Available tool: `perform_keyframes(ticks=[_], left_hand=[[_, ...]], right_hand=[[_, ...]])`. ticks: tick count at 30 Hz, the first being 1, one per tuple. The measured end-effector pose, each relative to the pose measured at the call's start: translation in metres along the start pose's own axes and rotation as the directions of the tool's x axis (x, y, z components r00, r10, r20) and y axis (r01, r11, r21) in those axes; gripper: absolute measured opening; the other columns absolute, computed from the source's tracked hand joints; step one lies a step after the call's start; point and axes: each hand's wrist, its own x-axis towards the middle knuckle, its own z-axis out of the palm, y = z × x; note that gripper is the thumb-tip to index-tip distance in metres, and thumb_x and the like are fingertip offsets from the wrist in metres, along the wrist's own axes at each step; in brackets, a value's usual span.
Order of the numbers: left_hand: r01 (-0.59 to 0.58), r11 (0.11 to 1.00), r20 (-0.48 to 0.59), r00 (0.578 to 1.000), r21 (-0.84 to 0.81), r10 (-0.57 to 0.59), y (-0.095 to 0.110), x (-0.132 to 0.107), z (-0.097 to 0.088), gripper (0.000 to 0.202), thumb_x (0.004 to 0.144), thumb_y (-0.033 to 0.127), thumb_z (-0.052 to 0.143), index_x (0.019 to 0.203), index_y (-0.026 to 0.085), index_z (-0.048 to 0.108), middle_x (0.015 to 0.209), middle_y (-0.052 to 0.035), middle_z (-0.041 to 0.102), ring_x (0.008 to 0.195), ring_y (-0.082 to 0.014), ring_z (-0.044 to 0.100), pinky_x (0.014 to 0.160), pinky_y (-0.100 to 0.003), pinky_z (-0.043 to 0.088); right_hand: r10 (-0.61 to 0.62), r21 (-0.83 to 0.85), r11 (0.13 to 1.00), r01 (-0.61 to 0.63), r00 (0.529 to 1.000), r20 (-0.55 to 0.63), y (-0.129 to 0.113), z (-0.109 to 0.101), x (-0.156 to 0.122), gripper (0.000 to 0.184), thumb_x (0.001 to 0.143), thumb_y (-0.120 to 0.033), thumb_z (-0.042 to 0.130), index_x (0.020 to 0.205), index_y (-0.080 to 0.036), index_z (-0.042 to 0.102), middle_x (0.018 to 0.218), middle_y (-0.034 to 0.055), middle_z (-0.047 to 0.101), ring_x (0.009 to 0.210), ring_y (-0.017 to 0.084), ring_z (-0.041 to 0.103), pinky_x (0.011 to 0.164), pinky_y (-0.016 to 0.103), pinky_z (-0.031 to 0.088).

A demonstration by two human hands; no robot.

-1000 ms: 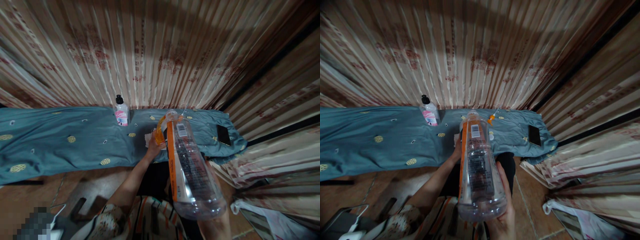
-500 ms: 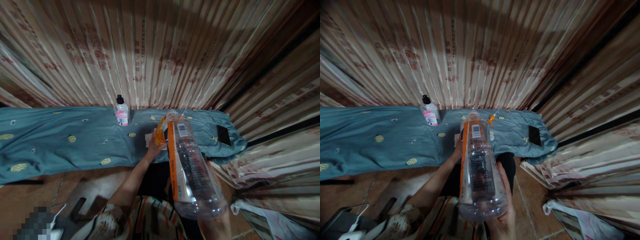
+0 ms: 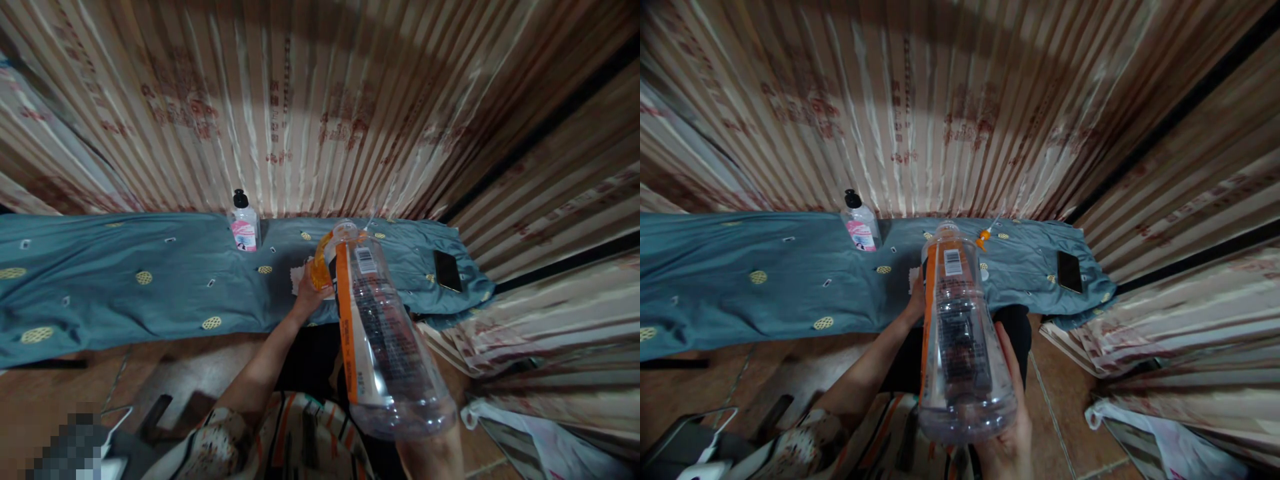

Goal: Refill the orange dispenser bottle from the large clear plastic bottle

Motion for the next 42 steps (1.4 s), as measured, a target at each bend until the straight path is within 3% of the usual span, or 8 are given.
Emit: perform_keyframes(ticks=[6, 14, 18, 24, 29, 34, 39, 42], left_hand=[[0.012, 1.000, 0.000, 1.000, -0.009, -0.012, 0.003, -0.002, -0.003, 0.069, 0.066, 0.011, 0.102, 0.127, 0.024, 0.073, 0.128, -0.0103, 0.086, 0.130, -0.0388, 0.083, 0.124, -0.052, 0.067], [0.028, 1.000, 0.001, 1.000, -0.012, -0.028, 0.000, -0.002, -0.002, 0.075, 0.066, 0.016, 0.104, 0.134, 0.026, 0.073, 0.133, -0.0091, 0.086, 0.135, -0.0395, 0.081, 0.128, -0.054, 0.065], [0.031, 0.999, 0.002, 1.000, -0.018, -0.031, -0.001, -0.001, -0.001, 0.077, 0.067, 0.015, 0.104, 0.138, 0.024, 0.074, 0.133, -0.0107, 0.087, 0.140, -0.0414, 0.080, 0.129, -0.055, 0.064], [0.002, 0.998, 0.014, 1.000, -0.065, -0.001, -0.005, 0.000, -0.001, 0.078, 0.068, 0.018, 0.102, 0.140, 0.024, 0.072, 0.143, -0.0128, 0.087, 0.140, -0.0408, 0.080, 0.132, -0.056, 0.063], [0.014, 1.000, 0.015, 1.000, -0.020, -0.014, 0.003, -0.002, -0.003, 0.078, 0.069, 0.016, 0.104, 0.140, 0.022, 0.072, 0.140, -0.0136, 0.088, 0.136, -0.0407, 0.082, 0.129, -0.055, 0.064], [0.059, 0.998, -0.004, 0.998, 0.009, -0.059, 0.009, -0.004, -0.002, 0.075, 0.070, 0.008, 0.100, 0.138, 0.022, 0.073, 0.132, -0.0118, 0.088, 0.131, -0.0403, 0.084, 0.125, -0.054, 0.066], [0.025, 1.000, -0.006, 1.000, 0.016, -0.025, 0.008, -0.005, -0.001, 0.077, 0.070, 0.011, 0.101, 0.140, 0.021, 0.072, 0.134, -0.0125, 0.088, 0.134, -0.0397, 0.083, 0.127, -0.053, 0.065], [0.025, 0.999, -0.013, 1.000, 0.023, -0.024, 0.006, -0.004, -0.001, 0.078, 0.069, 0.014, 0.103, 0.139, 0.023, 0.072, 0.135, -0.0115, 0.088, 0.133, -0.0393, 0.083, 0.125, -0.054, 0.066]], right_hand=[[0.020, -0.014, 1.000, -0.020, 1.000, -0.019, 0.008, -0.009, -0.001, 0.098, 0.081, -0.061, 0.110, 0.170, -0.038, 0.076, 0.154, 0.0161, 0.092, 0.133, 0.052, 0.092, 0.105, 0.063, 0.080], [0.040, -0.006, 0.999, -0.040, 0.998, -0.054, 0.014, -0.011, -0.002, 0.099, 0.081, -0.056, 0.109, 0.172, -0.036, 0.076, 0.151, 0.0147, 0.093, 0.122, 0.048, 0.096, 0.096, 0.056, 0.083], [0.039, -0.001, 0.999, -0.039, 0.997, -0.070, 0.014, -0.011, -0.002, 0.097, 0.078, -0.047, 0.112, 0.168, -0.035, 0.079, 0.156, 0.0144, 0.091, 0.133, 0.048, 0.093, 0.104, 0.054, 0.080], [0.038, 0.038, 0.999, -0.036, 0.997, -0.061, 0.003, -0.008, 0.000, 0.094, 0.077, -0.053, 0.116, 0.162, -0.031, 0.084, 0.153, 0.0164, 0.093, 0.131, 0.042, 0.094, 0.109, 0.048, 0.077], [0.048, 0.120, 0.992, -0.045, 0.999, -0.021, -0.010, 0.000, -0.002, 0.085, 0.080, -0.056, 0.118, 0.156, -0.033, 0.088, 0.134, 0.0132, 0.099, 0.109, 0.035, 0.097, 0.087, 0.037, 0.078], [0.056, 0.110, 0.993, -0.043, 0.992, -0.115, -0.016, 0.010, -0.007, 0.089, 0.076, -0.059, 0.121, 0.155, -0.033, 0.089, 0.119, 0.0105, 0.099, 0.115, 0.038, 0.095, 0.095, 0.043, 0.078], [0.089, 0.143, 0.988, -0.065, 0.981, -0.170, -0.011, 0.008, -0.011, 0.099, 0.068, -0.058, 0.124, 0.157, -0.039, 0.086, 0.111, 0.0029, 0.098, 0.099, 0.030, 0.093, 0.099, 0.039, 0.077], [0.113, 0.150, 0.986, -0.080, 0.968, -0.225, -0.006, 0.003, -0.014, 0.104, 0.074, -0.048, 0.123, 0.167, -0.043, 0.078, 0.119, 0.0007, 0.099, 0.101, 0.026, 0.093, 0.098, 0.034, 0.076]])
